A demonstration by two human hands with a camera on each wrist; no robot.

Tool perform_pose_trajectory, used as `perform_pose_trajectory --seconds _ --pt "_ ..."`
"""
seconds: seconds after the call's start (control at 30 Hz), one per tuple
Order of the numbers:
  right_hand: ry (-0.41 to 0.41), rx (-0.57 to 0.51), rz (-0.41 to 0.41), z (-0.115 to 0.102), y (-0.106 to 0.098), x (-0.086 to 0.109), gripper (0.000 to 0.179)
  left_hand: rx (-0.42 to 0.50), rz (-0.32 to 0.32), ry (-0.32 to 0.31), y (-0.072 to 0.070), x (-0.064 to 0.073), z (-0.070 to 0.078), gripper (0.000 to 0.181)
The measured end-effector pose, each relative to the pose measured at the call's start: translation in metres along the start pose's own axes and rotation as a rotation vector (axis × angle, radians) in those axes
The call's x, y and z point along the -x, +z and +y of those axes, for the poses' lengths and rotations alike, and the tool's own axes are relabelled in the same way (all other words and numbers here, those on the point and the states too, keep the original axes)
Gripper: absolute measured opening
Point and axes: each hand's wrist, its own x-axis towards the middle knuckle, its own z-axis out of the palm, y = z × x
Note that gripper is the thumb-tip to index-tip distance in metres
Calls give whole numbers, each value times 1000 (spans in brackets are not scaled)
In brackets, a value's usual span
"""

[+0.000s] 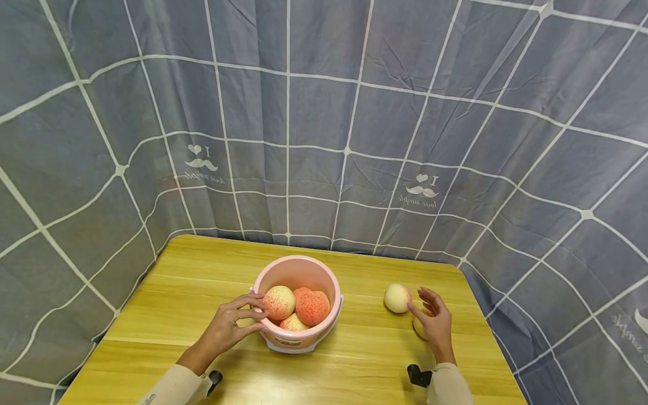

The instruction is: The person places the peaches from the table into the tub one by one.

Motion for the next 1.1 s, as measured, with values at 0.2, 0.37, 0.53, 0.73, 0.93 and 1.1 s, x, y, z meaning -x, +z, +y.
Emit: perform_pose_trajectory --seconds 0.2,0.37,0.53,0.73,0.93,1.1 --pt "-6 -23 48 9 -6 0 52 -7 -1 0 0 0 0 30" --pt "9 -25 62 17 -12 1 54 -11 0 3 0 0 0 33" --pt "50 -28 83 22 -19 3 56 -15 -1 -4 0 0 0 30" --pt "64 -78 132 31 -24 3 52 -13 -1 -4 -1 0 0 27" --pt "58 -82 165 35 -27 6 48 -9 2 5 -1 -1 1 26" --pt "32 -31 145 44 -29 10 46 -7 1 4 -1 -1 2 27"
